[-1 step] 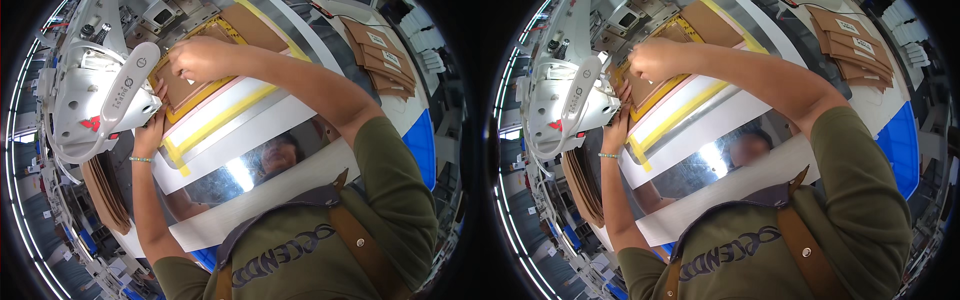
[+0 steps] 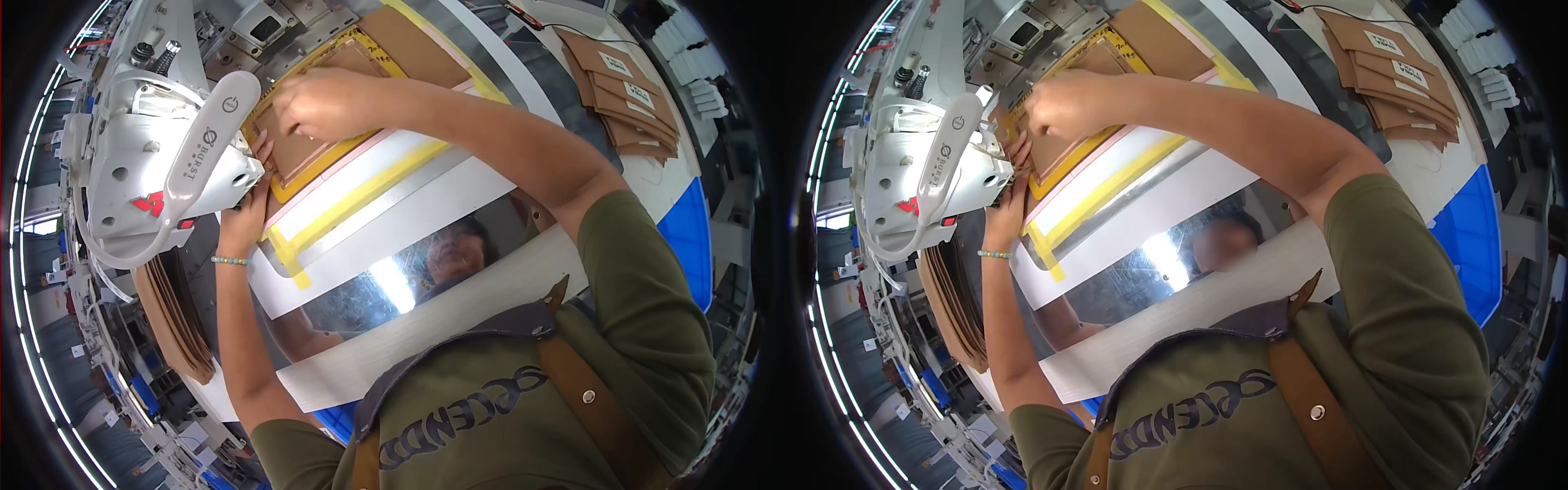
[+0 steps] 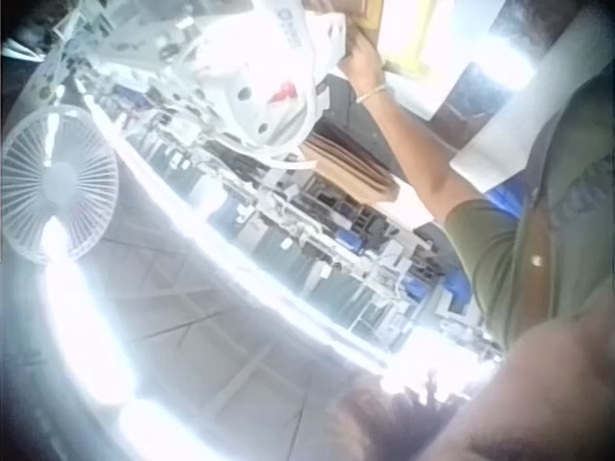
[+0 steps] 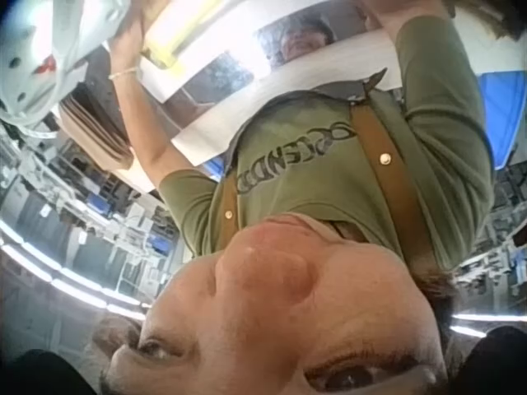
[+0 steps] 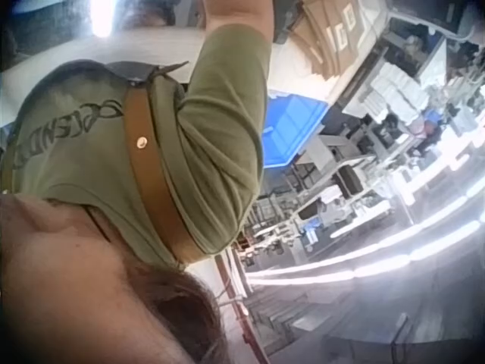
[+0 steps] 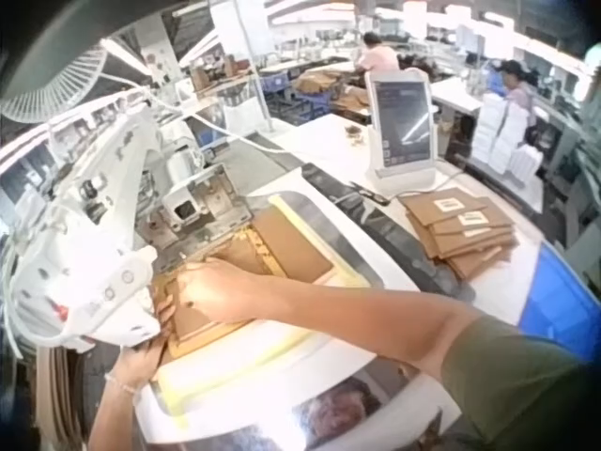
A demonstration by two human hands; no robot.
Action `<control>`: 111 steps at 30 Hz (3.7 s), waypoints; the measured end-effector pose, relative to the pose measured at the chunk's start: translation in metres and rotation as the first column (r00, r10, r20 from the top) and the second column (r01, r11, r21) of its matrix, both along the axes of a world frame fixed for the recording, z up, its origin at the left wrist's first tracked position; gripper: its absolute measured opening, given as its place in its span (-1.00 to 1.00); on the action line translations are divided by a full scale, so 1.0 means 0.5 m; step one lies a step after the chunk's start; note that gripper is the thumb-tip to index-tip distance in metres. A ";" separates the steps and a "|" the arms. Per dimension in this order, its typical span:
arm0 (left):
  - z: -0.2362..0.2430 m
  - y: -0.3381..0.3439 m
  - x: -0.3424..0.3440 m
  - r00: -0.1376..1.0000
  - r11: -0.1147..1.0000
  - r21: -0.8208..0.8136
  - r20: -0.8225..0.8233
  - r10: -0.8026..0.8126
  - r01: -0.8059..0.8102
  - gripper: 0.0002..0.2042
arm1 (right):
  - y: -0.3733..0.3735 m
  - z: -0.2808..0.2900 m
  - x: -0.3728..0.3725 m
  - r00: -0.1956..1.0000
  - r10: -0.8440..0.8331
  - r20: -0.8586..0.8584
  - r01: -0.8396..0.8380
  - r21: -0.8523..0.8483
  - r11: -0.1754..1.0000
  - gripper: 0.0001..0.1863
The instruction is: The recorder is using an industrial sewing machine to stitch leather labels onto brown fabric or leather components.
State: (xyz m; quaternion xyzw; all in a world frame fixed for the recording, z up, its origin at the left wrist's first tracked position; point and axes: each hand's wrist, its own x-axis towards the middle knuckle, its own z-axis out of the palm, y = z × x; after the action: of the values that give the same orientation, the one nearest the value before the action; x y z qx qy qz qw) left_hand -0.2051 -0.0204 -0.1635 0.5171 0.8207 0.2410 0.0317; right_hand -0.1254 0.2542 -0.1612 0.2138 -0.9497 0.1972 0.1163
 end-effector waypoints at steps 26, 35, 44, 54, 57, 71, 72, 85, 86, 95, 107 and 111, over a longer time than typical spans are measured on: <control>-0.022 0.010 -0.048 0.902 0.997 -0.030 -0.428 0.050 -0.069 -0.63 | -0.054 -0.028 0.015 0.942 0.324 -0.092 -0.335 -0.173 0.926 -0.54; -0.037 0.021 -0.065 0.949 0.995 0.080 -0.306 0.074 -0.052 -0.66 | -0.053 -0.029 0.014 0.991 0.073 -0.110 -0.091 -0.160 0.983 -0.76; -0.074 -0.006 -0.141 0.949 0.932 0.267 0.263 0.177 -0.247 -0.64 | -0.028 -0.003 0.004 0.982 -0.188 0.012 0.187 0.010 0.982 -0.74; -0.034 0.042 -0.080 0.971 0.973 0.195 -0.180 0.159 -0.123 -0.76 | -0.007 -0.008 -0.003 0.970 -0.242 0.017 0.239 0.106 0.965 -0.74; -0.038 0.040 -0.085 0.972 0.974 0.191 -0.176 0.156 -0.122 -0.75 | 0.004 0.009 -0.011 0.974 -0.202 0.099 0.196 0.065 0.978 -0.83; -0.045 0.032 -0.088 0.990 0.979 0.197 -0.124 0.071 -0.046 -0.76 | 0.024 0.007 -0.019 0.992 -0.108 0.058 0.112 -0.063 0.992 -0.85; -0.049 0.025 -0.091 0.989 0.979 0.195 -0.126 0.077 -0.051 -0.76 | 0.014 0.010 -0.016 0.992 -0.103 -0.076 0.104 0.003 0.995 -0.86; -0.043 0.018 -0.070 0.907 0.999 0.027 -0.418 0.047 -0.039 -0.70 | -0.007 -0.025 -0.015 0.938 -0.095 -0.333 0.137 0.106 0.985 -0.86; -0.045 0.017 -0.071 0.910 0.998 0.031 -0.410 0.056 -0.047 -0.69 | -0.007 -0.025 -0.015 0.943 -0.093 -0.321 0.130 0.096 0.987 -0.86; -0.030 0.031 -0.066 0.989 0.984 0.173 -0.135 0.054 -0.030 -0.73 | -0.029 -0.017 0.007 0.971 0.146 -0.188 -0.163 -0.080 0.983 -0.76; -0.022 -0.003 -0.067 0.976 0.972 0.234 0.205 -0.079 0.030 -0.44 | -0.039 -0.010 0.013 0.952 0.286 -0.110 -0.299 -0.124 0.946 -0.59; -0.021 0.017 -0.053 0.993 0.991 0.129 0.113 0.013 -0.028 -0.48 | -0.025 -0.025 0.020 0.954 0.267 -0.134 -0.279 -0.083 0.957 -0.68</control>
State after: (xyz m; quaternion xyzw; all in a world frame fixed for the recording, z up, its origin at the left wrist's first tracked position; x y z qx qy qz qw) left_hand -0.2318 -0.0121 -0.1739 0.4951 0.8054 0.3233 0.0413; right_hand -0.1156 0.2419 -0.1735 0.3484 -0.8910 0.2458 0.1562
